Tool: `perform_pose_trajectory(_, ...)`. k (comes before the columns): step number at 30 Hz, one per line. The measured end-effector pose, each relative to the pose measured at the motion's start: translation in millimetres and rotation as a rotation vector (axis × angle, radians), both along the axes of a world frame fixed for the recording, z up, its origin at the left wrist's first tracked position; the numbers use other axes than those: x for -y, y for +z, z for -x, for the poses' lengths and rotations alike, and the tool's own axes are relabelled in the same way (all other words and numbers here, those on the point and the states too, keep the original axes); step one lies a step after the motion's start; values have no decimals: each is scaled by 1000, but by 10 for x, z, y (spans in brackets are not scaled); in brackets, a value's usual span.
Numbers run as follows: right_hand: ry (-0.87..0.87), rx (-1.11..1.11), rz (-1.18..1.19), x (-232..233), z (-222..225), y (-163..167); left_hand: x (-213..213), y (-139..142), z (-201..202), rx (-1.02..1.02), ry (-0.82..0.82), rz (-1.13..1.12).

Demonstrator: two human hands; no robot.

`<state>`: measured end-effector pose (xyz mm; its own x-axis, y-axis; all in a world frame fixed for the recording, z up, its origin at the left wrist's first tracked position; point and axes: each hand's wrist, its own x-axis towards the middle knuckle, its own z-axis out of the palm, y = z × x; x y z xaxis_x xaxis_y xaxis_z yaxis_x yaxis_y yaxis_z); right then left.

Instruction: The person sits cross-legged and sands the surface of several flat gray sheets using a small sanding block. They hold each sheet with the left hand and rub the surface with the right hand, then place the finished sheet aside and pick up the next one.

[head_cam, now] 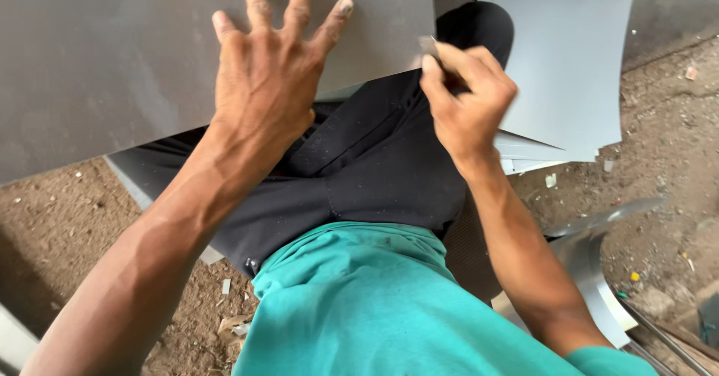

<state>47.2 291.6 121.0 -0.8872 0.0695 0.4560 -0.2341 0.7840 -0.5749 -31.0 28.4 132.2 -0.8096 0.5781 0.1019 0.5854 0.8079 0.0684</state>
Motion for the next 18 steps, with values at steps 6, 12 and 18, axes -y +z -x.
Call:
perform_pose_trajectory(6,83,40,-72,984,220,472,29,31,29,13,9,67)
perform_pose_trajectory(12,-97,78,68,201,296,449,85,125,44,8,-14,30)
perform_pose_trajectory(18,-149,284,453,-109,-161,98,83,97,26,44,-26,-23)
